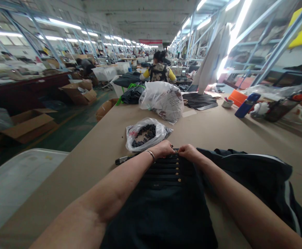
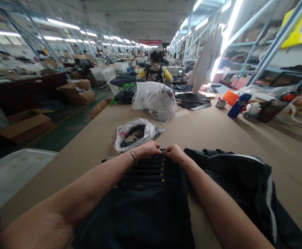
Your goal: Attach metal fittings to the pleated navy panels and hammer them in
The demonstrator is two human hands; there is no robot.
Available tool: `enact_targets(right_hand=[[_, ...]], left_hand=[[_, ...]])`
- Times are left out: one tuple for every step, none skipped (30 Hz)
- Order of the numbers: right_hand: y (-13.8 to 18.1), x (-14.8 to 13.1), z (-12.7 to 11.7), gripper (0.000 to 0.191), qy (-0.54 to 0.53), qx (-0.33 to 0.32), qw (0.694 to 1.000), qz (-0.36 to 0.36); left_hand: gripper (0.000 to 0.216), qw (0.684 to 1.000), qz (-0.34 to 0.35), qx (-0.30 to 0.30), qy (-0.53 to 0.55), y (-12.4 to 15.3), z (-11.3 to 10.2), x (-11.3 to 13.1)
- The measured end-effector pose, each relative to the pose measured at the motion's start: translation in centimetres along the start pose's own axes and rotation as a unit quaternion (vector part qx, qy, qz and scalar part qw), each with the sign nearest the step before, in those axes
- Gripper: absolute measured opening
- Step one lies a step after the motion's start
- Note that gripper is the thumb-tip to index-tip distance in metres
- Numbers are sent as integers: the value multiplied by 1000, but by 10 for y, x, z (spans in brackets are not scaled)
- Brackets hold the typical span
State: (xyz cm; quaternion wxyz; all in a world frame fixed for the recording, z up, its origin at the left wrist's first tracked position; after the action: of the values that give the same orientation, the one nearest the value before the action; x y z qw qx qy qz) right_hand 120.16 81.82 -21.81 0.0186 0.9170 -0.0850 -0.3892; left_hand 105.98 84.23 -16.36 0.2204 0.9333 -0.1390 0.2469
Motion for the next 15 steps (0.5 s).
enact_targets(right_hand=[[-1,0,0,15,13,3,1000,-4],[-1,-1,0,15,26,8,1000,-10],[-2,-2,0,14,39,13,999,-17],[-1,-3,-1,14,53,19,998,-24],[-1,-4,-1,13,64,23,997,-31],[0,-5,-2,12,74,26,996,-36],[0,-5,-2,12,81,27,996,-40],[1,-5,-3,11,86,28,995,-43],[1,-5,-3,11,89,29,995,-45],[2,-5,-3,11,91,29,994,-48],[2,-5,-3,11,91,29,994,-50],[2,-5,-2,11,90,29,994,-51],[3,-5,-2,11,88,30,994,-51],[3,-5,-2,11,85,30,995,-50],[3,-5,-2,10,81,30,995,-48]], left_hand=[[14,1000,0,-1,-5,-1,1,0],[14,1000,1,-2,-11,-2,1,-1],[14,1000,2,-3,-17,-2,1,-1],[14,1000,2,-4,-23,-2,1,-1],[13,1000,3,-5,-30,-1,1,-1],[12,999,3,-5,-36,0,0,-1],[11,999,2,-5,-42,2,-1,-1],[10,999,2,-2,-48,3,-2,-1],[9,999,0,1,-54,5,-4,-2],[8,998,-2,6,-58,7,-6,-3],[7,998,-5,10,-60,9,-9,-5],[8,998,-10,14,-58,10,-11,-8],[9,998,-15,19,-53,12,-14,-10],[11,999,-20,22,-45,14,-16,-13],[12,999,-25,26,-36,16,-18,-16]])
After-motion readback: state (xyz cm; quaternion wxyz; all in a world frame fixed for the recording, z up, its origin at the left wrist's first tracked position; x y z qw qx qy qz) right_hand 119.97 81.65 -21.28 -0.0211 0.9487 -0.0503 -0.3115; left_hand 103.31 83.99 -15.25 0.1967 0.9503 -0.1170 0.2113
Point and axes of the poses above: each hand's wrist, its own y-axis away from the middle knuckle, its own z-axis out of the palm, x = y × z, the point moved 4 cm from there along -y, towards the middle knuckle, and after that the axes turned 11 degrees about x, right-handed, at the moved point
